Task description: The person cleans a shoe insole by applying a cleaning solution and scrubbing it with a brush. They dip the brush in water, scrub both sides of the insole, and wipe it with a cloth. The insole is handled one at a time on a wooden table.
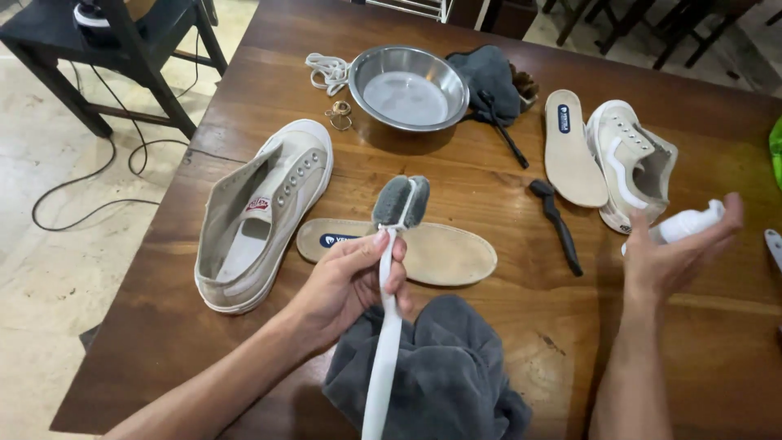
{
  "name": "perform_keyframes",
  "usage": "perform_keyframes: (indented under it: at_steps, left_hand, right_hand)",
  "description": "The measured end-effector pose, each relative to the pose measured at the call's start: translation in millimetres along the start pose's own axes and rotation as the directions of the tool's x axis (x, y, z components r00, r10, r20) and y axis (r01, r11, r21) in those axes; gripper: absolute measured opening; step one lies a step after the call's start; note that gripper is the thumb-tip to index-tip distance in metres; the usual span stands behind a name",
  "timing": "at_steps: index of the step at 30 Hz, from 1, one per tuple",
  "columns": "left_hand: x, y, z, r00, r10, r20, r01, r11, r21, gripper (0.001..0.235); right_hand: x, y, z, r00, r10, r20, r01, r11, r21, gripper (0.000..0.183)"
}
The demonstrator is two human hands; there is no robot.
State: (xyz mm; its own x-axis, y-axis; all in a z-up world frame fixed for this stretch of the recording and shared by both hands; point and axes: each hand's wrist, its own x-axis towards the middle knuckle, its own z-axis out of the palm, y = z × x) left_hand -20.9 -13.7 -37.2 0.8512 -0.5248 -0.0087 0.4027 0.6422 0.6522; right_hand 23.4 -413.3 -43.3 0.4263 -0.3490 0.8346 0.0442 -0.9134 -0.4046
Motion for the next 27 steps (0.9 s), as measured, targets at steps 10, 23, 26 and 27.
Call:
perform_keyframes:
  at_steps: [10, 23, 26, 27]
  left_hand:
    - [-1, 12, 12, 0.976, -0.219, -0.003, 0.217, 0.969, -0.119, 0.031]
    - [2, -6, 8, 0.978, -0.200, -0.065, 0.197, 0.979, -0.061, 0.031]
    - [4, -8, 5, 0.979, -0.190, -0.074, 0.185, 0.981, -0.063, 0.030]
    - [4, -7, 5, 0.979, -0.191, -0.071, 0.187, 0.981, -0.055, 0.030]
  right_hand:
    - [-15, -119, -9, 0.963, -0.262, 0.060, 0.236, 0.930, 0.281, 0.077]
    - [-71, -171, 8, 0.792, -0.590, 0.159, 0.438, 0.729, 0.526, 0.065]
    - [-74, -171, 7, 0.771, -0.613, 0.175, 0.470, 0.732, 0.493, 0.064]
    - [-74, -170, 8, 0.766, -0.616, 0.186, 0.475, 0.736, 0.482, 0.064]
